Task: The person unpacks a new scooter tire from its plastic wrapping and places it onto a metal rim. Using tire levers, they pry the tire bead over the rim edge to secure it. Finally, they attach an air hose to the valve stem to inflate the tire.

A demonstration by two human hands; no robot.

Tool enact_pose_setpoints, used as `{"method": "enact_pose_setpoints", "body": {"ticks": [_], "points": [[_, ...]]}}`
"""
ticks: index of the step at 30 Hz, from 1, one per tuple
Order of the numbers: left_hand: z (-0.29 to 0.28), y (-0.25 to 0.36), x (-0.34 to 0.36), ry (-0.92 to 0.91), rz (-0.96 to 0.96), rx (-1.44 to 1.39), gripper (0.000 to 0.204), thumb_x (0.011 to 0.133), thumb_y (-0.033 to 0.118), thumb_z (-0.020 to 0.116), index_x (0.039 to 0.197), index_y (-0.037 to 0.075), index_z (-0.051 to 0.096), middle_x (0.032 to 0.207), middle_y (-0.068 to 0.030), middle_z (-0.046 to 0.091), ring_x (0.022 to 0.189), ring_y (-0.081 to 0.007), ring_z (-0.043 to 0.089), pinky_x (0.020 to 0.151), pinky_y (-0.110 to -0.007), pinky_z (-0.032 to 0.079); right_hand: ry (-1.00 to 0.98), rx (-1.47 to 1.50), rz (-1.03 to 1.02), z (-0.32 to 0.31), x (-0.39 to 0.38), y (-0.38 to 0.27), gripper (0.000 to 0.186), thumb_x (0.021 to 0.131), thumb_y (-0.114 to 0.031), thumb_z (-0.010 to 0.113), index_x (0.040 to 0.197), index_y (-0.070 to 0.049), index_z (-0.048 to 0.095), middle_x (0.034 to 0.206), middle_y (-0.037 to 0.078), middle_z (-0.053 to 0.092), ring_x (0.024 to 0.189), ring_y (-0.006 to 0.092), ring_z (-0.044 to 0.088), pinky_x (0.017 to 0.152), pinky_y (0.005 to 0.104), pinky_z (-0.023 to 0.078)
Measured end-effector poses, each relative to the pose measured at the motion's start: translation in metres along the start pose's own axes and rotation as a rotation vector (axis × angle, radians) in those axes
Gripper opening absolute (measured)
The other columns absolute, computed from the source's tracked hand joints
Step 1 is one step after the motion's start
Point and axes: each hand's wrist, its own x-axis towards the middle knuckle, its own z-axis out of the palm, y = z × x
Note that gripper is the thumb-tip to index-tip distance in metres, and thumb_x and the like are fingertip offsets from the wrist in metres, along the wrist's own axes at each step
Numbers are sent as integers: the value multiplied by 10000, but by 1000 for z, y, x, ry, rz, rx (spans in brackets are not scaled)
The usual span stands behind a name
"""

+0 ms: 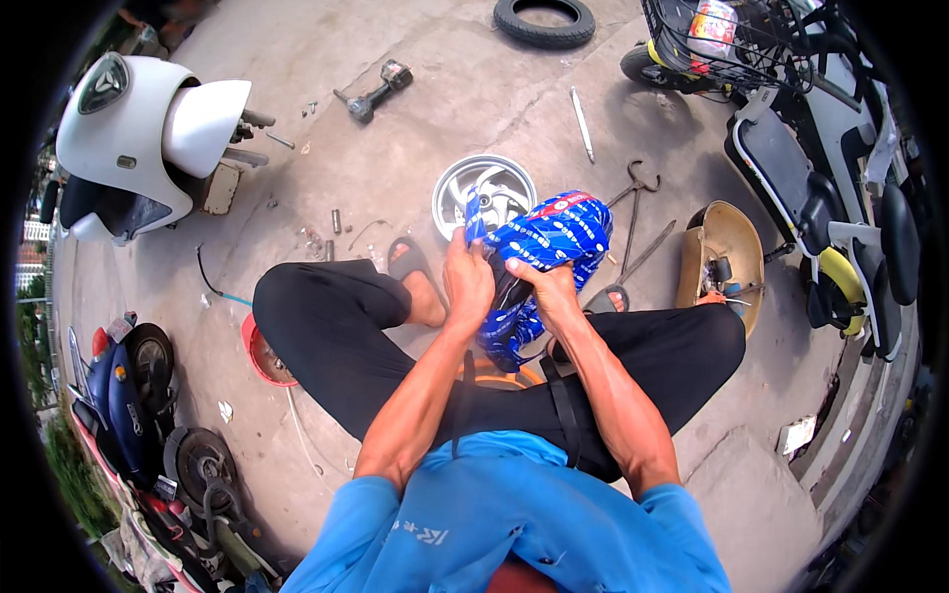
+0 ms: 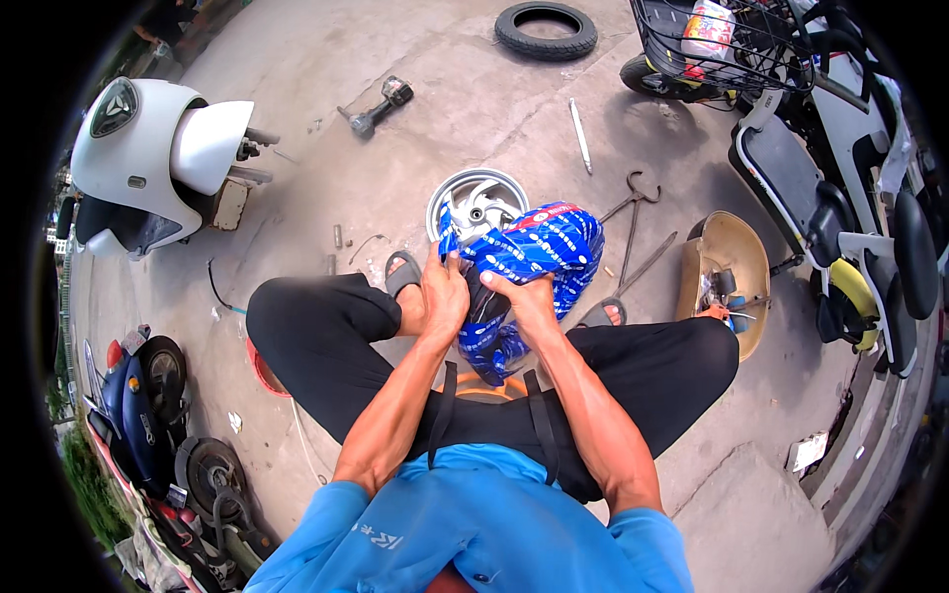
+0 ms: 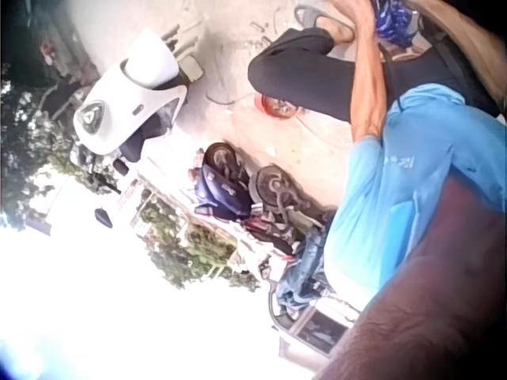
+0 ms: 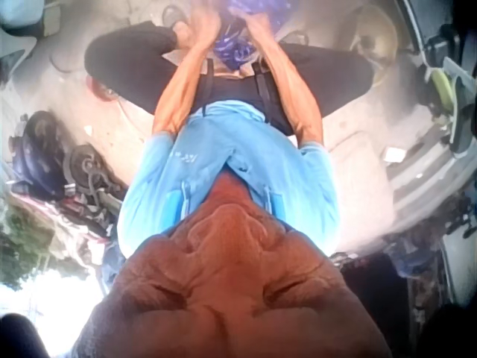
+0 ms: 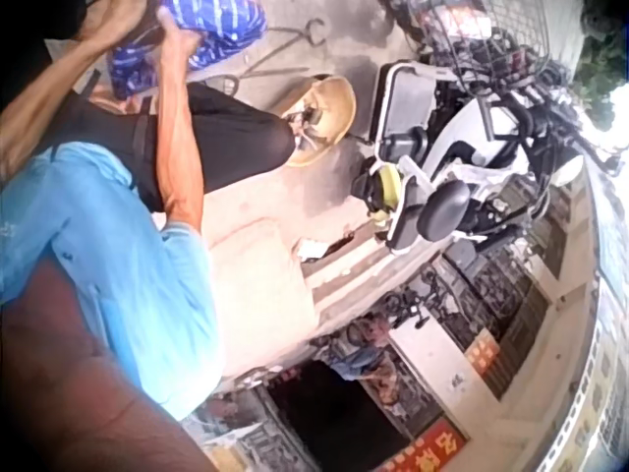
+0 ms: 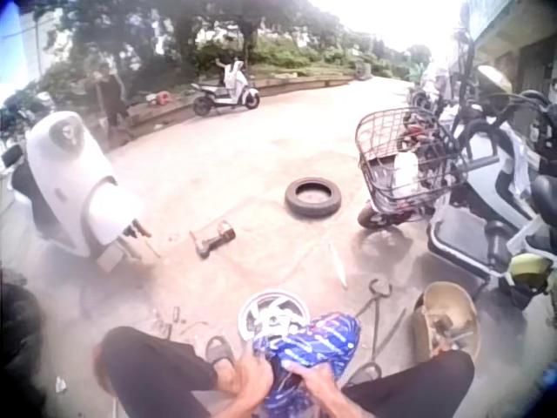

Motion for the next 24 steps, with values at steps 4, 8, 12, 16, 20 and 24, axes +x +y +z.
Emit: {"method": "enact_pose_setpoints", "body": {"ticks": [4,8,12,16,20,24], "points": [[-2,28,19,-58,-16,261,320,1035,116,496,1272,6,681,1026,-308,753,1009,-519,721,859,-586,529,3,49,53,11,-2,0,696,822,-102,959,1426,-5,626,1327,86,725,1223,213,679,1115,379,513],[-19,15,54,-299,-114,179,363,1045,118,464,1222,-37,740,1058,-336,764,1018,-465,767,873,-518,568,-136,215,151,12,-7,12,669,882,-51,902,1470,-37,583,1393,63,684,1313,235,637,1158,419,474],[-17,-42,82,-271,-227,315,441,1088,220,505,1158,-164,711,1066,-401,731,1106,-522,731,933,-538,550,-203,242,203,22,-3,13,629,866,-7,879,1431,-41,604,1356,77,706,1286,235,651,1155,441,474],[-5,-51,79,-291,-246,307,472,1106,298,531,1131,-134,722,1066,-386,737,1098,-518,732,940,-530,539,-95,146,189,17,-11,27,613,866,2,877,1419,-25,613,1353,83,709,1286,237,653,1170,437,465],[-4,-43,73,-318,-281,353,473,1103,332,560,1115,-106,737,993,-332,756,1000,-455,759,891,-517,537,-93,134,246,11,-16,23,572,857,-2,888,1371,17,638,1302,118,734,1222,245,687,1126,431,507],[-8,-41,63,-250,-225,355,496,1092,342,577,1061,-129,728,958,-363,732,972,-475,759,859,-527,541,-86,149,262,16,-26,19,599,822,1,908,1354,15,632,1270,134,742,1168,254,705,1062,427,559]]}}
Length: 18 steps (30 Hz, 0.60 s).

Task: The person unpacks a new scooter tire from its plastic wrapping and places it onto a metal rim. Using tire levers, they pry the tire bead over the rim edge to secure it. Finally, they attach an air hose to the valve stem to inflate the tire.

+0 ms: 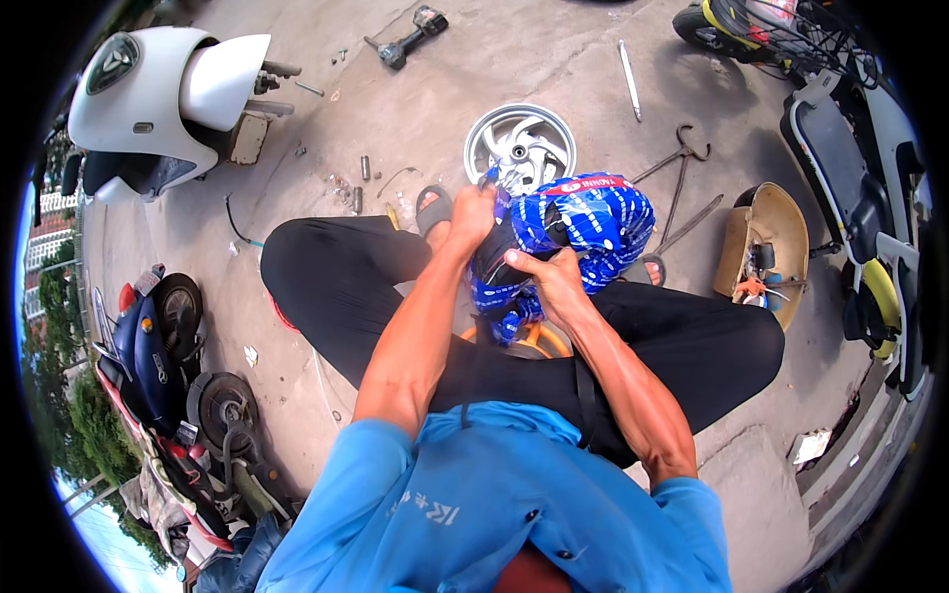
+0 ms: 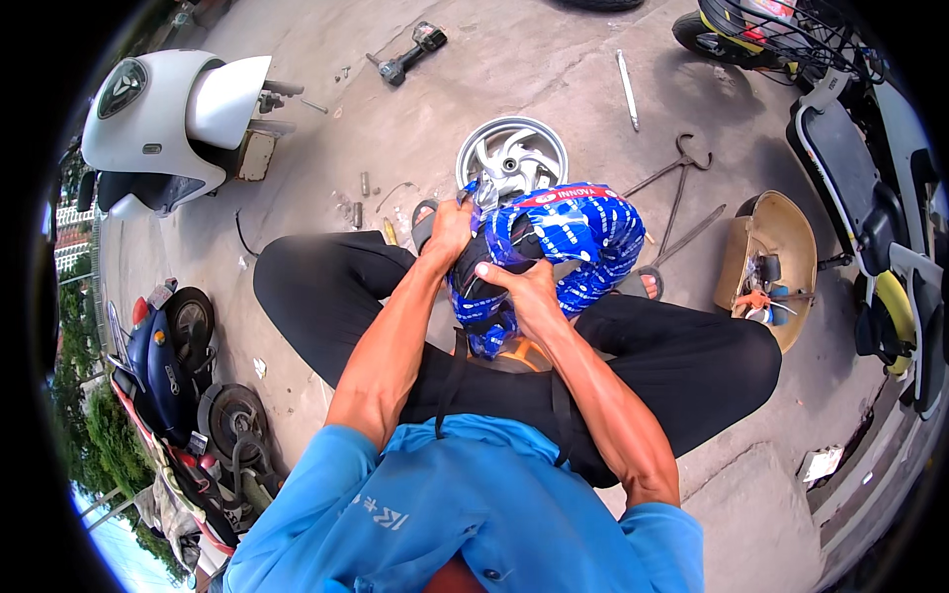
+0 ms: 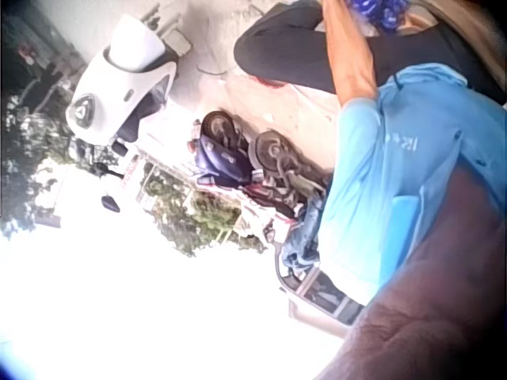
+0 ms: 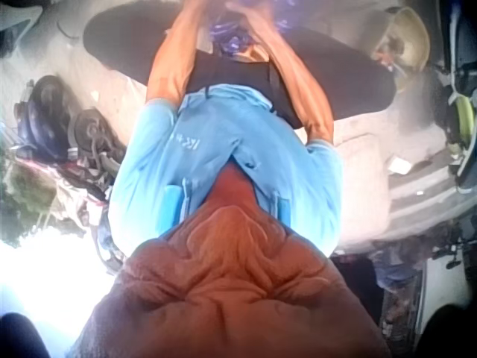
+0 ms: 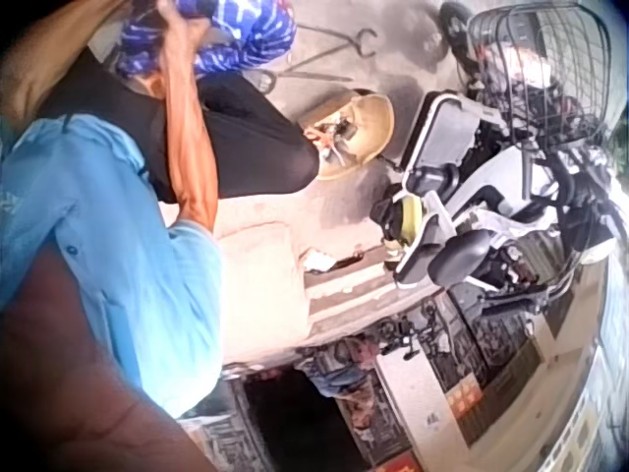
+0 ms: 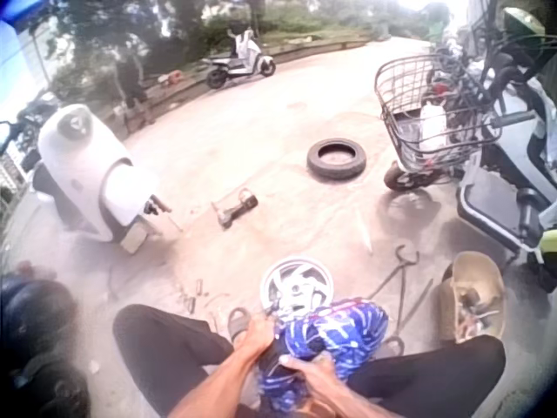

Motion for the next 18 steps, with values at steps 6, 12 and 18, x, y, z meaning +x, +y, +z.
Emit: {"method": "enact_pose_setpoints", "body": {"ticks": [6,12,18], "points": [[0,-29,13,-39,49,43,533,1077,359,592,948,-143,718,936,-393,708,954,-524,743,816,-567,537,-12,-6,-24,8,-10,3,579,854,-8,892,1360,24,613,1276,134,739,1148,245,712,1046,416,566],[6,-41,7,-65,197,111,451,1085,322,539,1087,-87,730,1039,-373,730,1077,-528,709,903,-552,541,8,-44,-54,2,-14,-10,578,918,-81,861,1422,9,595,1320,93,702,1230,219,665,1141,404,486],[-40,54,-46,-251,282,-215,866,997,446,736,1662,39,359,1587,-279,519,1427,-356,573,1170,-431,486,131,-174,-58,-1,-14,-36,582,858,-53,869,1378,35,622,1248,119,732,1146,239,707,1060,388,542]]}}
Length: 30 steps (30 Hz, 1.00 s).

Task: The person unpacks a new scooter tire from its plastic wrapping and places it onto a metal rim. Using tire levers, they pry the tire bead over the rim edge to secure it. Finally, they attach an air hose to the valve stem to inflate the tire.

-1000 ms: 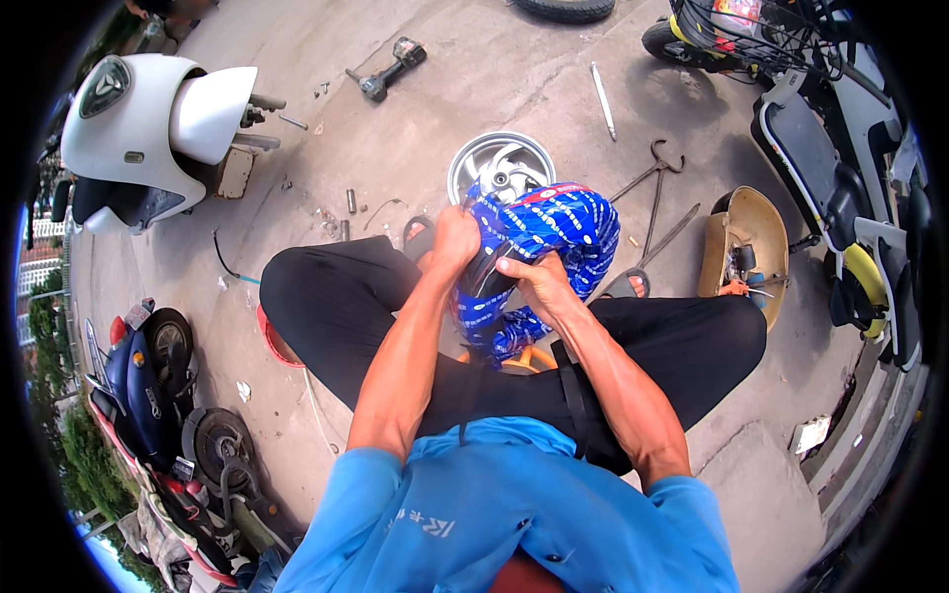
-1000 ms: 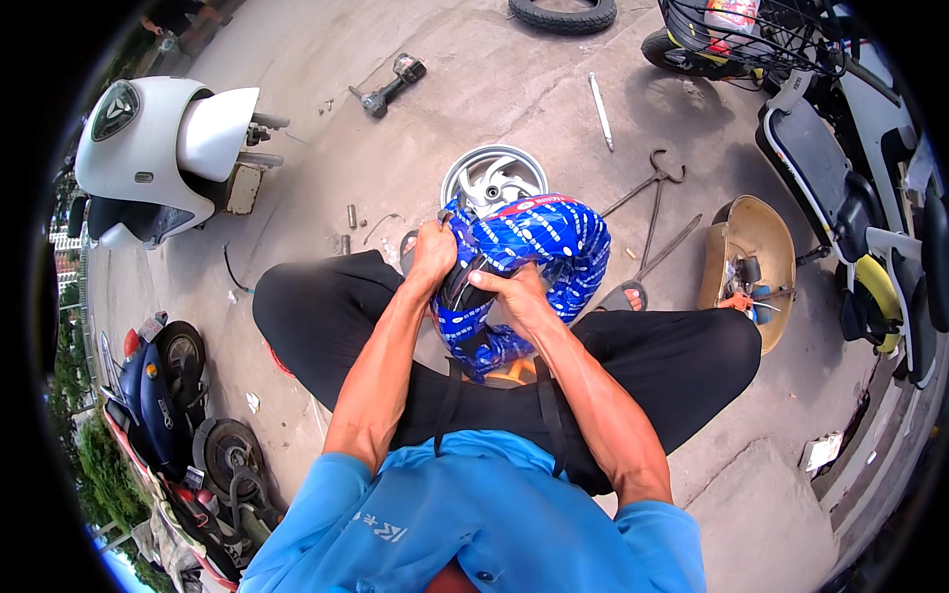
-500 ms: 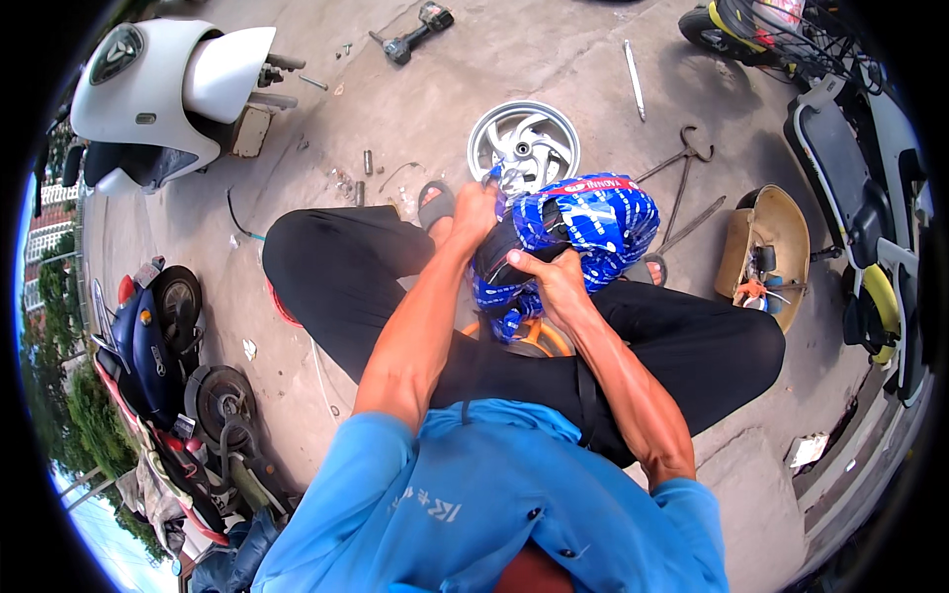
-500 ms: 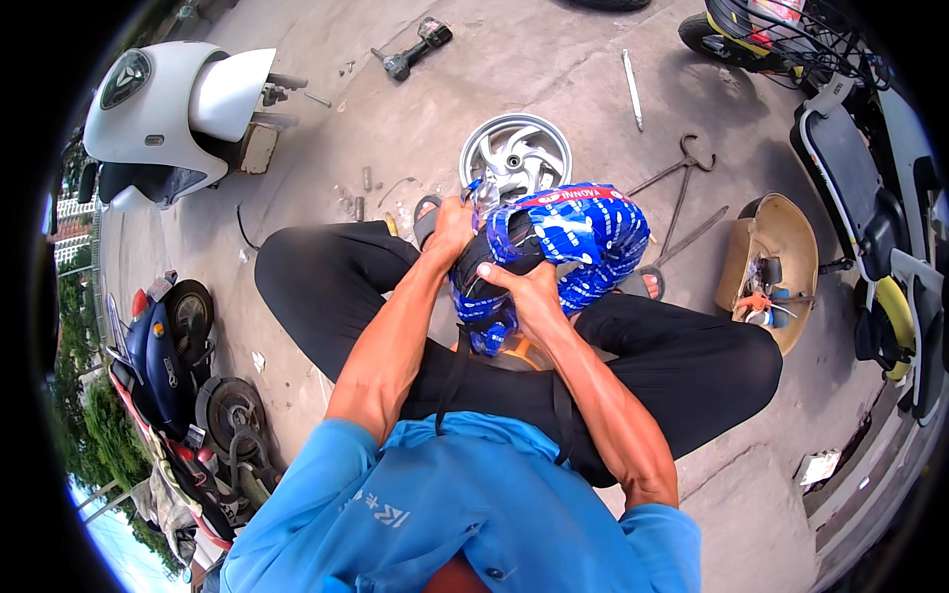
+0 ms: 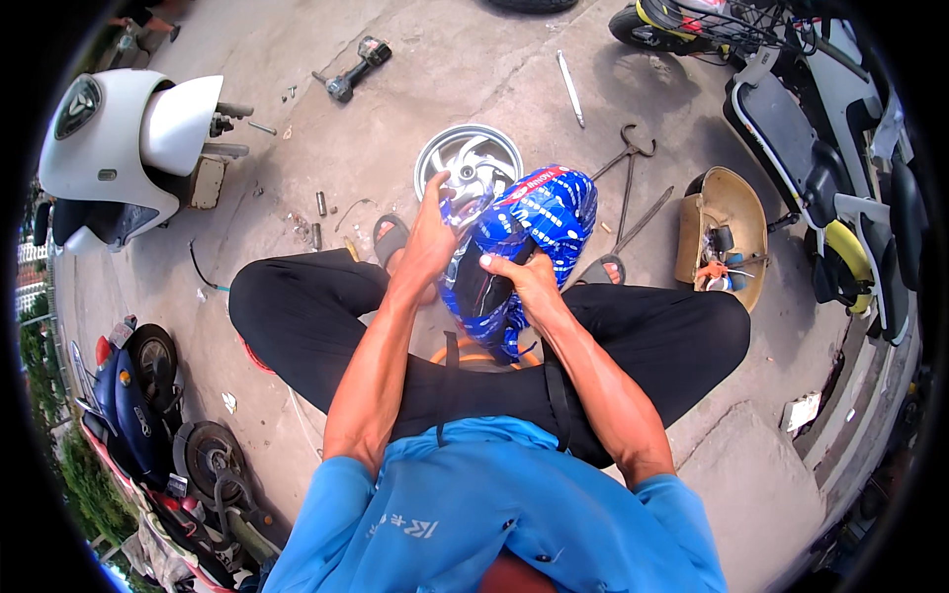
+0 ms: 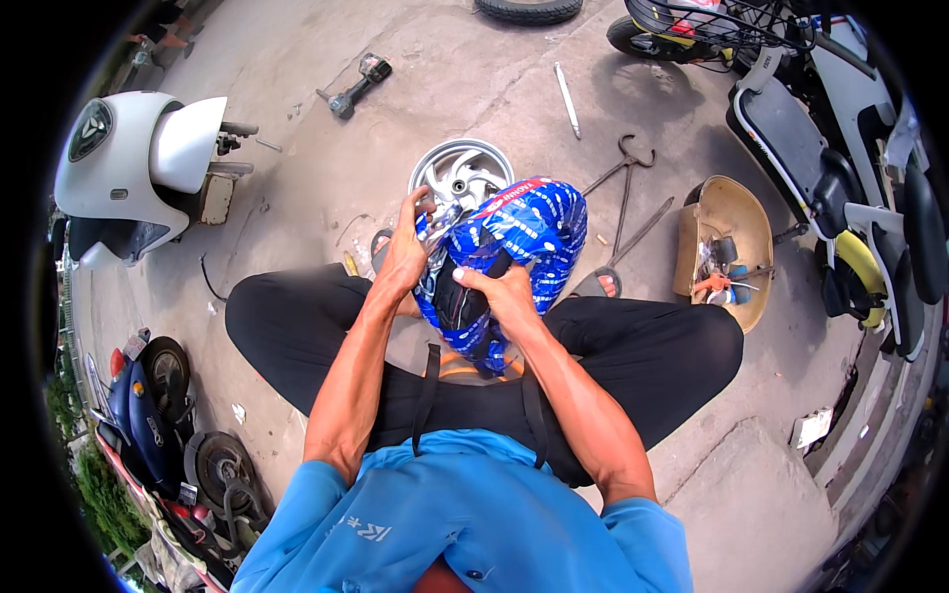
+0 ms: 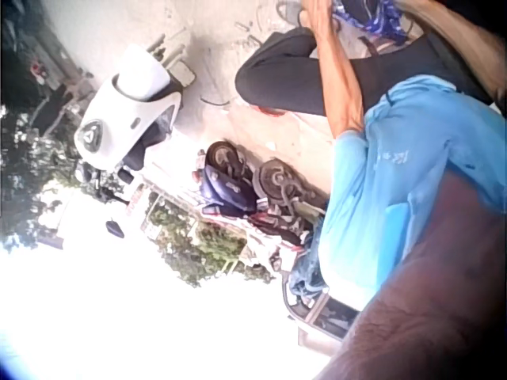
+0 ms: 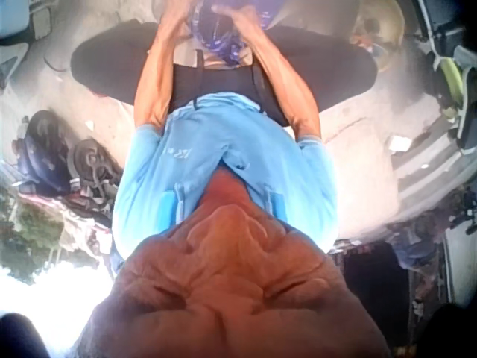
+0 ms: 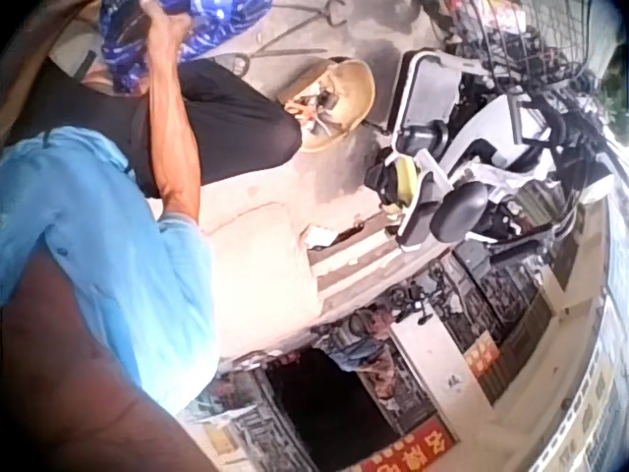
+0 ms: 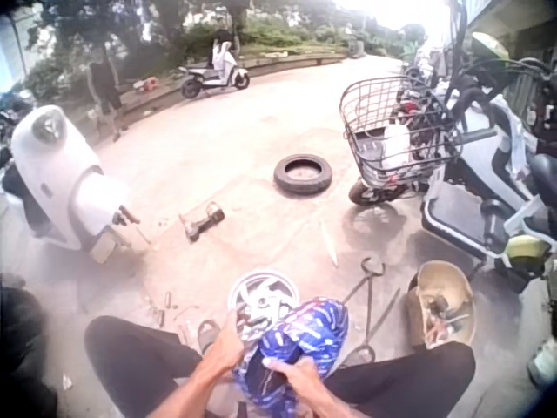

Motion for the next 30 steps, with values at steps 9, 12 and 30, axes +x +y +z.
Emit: {"method": "enact_pose_setpoints", "body": {"ticks": [9,12,30], "points": [[43,38,-17,-102,200,546,963,934,496,785,1600,-91,411,1528,-341,568,1417,-471,573,1173,-509,466,-118,-341,-48,-6,6,40,739,767,-171,969,1383,59,632,1270,173,761,1173,264,732,1021,420,566],[40,30,-22,-3,320,497,663,1037,343,692,1518,-79,519,1414,-312,640,1283,-479,639,1085,-527,510,-43,-270,-163,6,-3,35,709,766,-197,983,1366,11,669,1261,161,768,1175,261,730,1044,411,553],[17,38,-79,101,724,582,584,817,260,893,1290,4,663,1365,-167,631,1244,-356,590,1040,-488,484,30,204,85,-49,52,-13,463,966,-192,835,1304,80,673,1224,148,762,1130,264,751,980,418,603]]}}
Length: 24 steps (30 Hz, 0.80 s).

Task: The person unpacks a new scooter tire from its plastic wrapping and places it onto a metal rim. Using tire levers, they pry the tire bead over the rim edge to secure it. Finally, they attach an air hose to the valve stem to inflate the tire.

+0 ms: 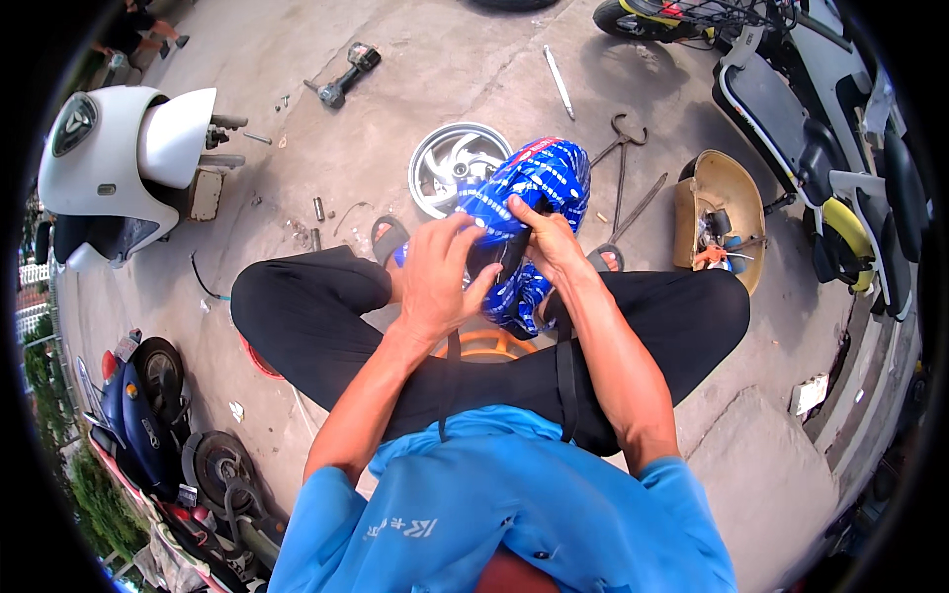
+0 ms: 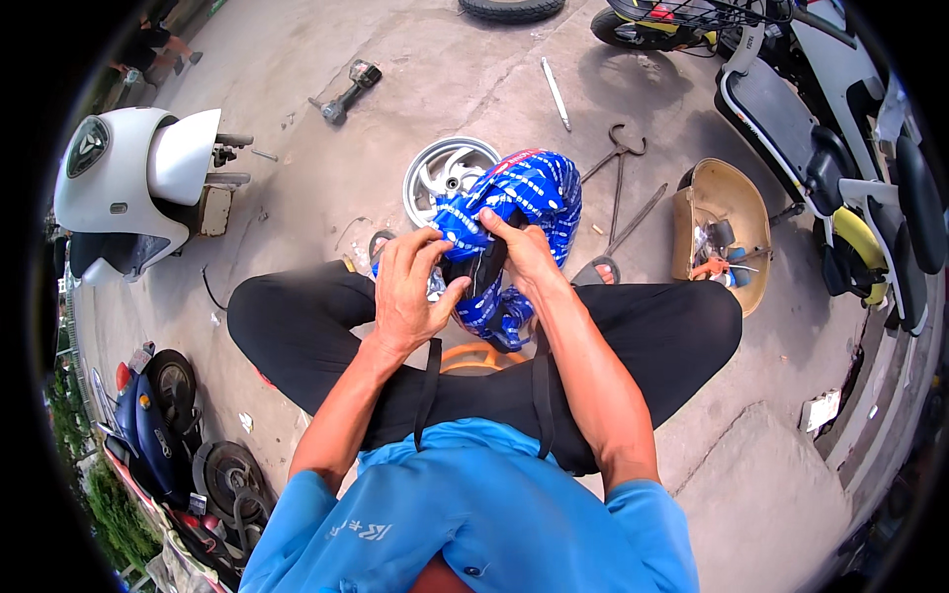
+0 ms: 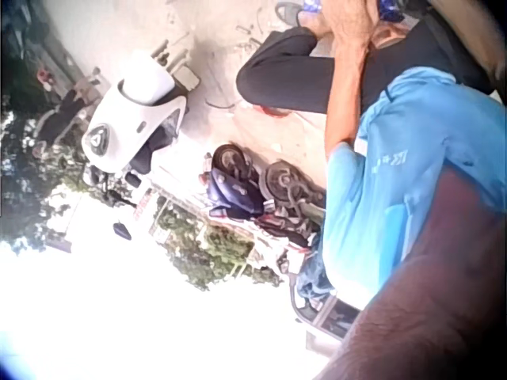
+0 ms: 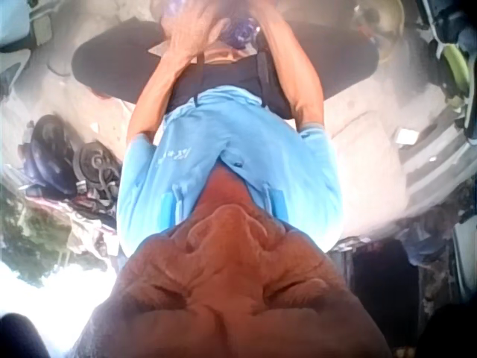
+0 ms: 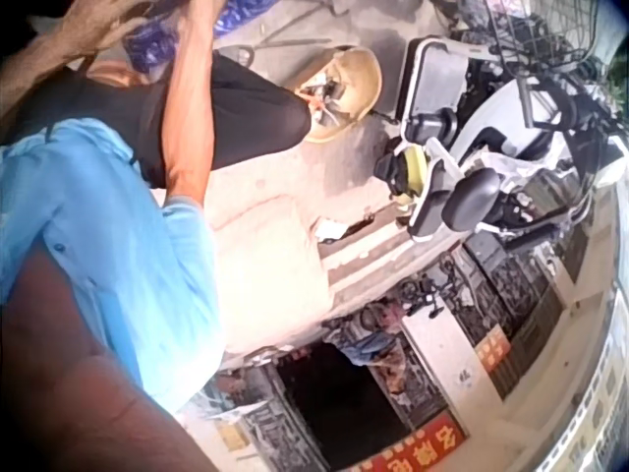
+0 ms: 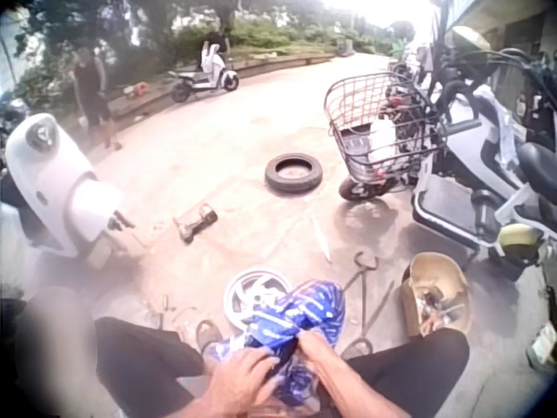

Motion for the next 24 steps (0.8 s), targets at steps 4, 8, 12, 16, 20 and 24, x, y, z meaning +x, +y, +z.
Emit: {"method": "enact_pose_setpoints", "body": {"ticks": [4,8,12,16,20,24], "points": [[42,11,-36,-349,318,353,512,854,241,810,1301,8,719,1388,-124,655,1209,-276,581,912,-399,465,13,38,116,15,9,-1,327,1044,-284,682,1268,-49,723,1238,100,749,1143,237,691,1047,456,496],[73,4,-24,-603,253,1069,493,990,253,601,1434,58,694,1539,-109,527,1281,-268,455,943,-414,371,73,-125,111,19,12,13,359,1022,-374,718,1282,-127,738,1323,55,711,1238,224,601,1117,469,402],[82,16,-2,-1041,429,1298,364,1037,267,592,1336,178,779,1289,-47,564,1210,-288,437,930,-467,329,130,-144,-13,28,7,15,514,968,-410,808,1375,-111,713,1389,88,694,1329,251,587,1127,559,387],[95,-7,2,-1129,534,1287,346,1035,325,628,1315,214,796,1235,22,629,1225,-267,439,950,-466,322,209,-169,-88,23,12,18,618,904,-422,870,1404,-104,697,1405,84,685,1328,264,584,1115,584,368],[117,-16,0,-1268,499,1311,405,1058,395,606,1387,226,772,1372,89,681,1417,-255,419,1130,-517,258,193,-130,-76,34,3,15,534,897,-361,885,1327,-82,734,1329,69,734,1291,248,621,1093,520,405],[136,-12,7,-1463,493,1208,443,1099,339,531,1480,205,713,1496,49,690,1605,-223,385,1283,-613,28,159,6,-116,29,12,22,445,944,-196,846,1327,-5,723,1291,115,759,1193,255,697,1075,453,508]]}}
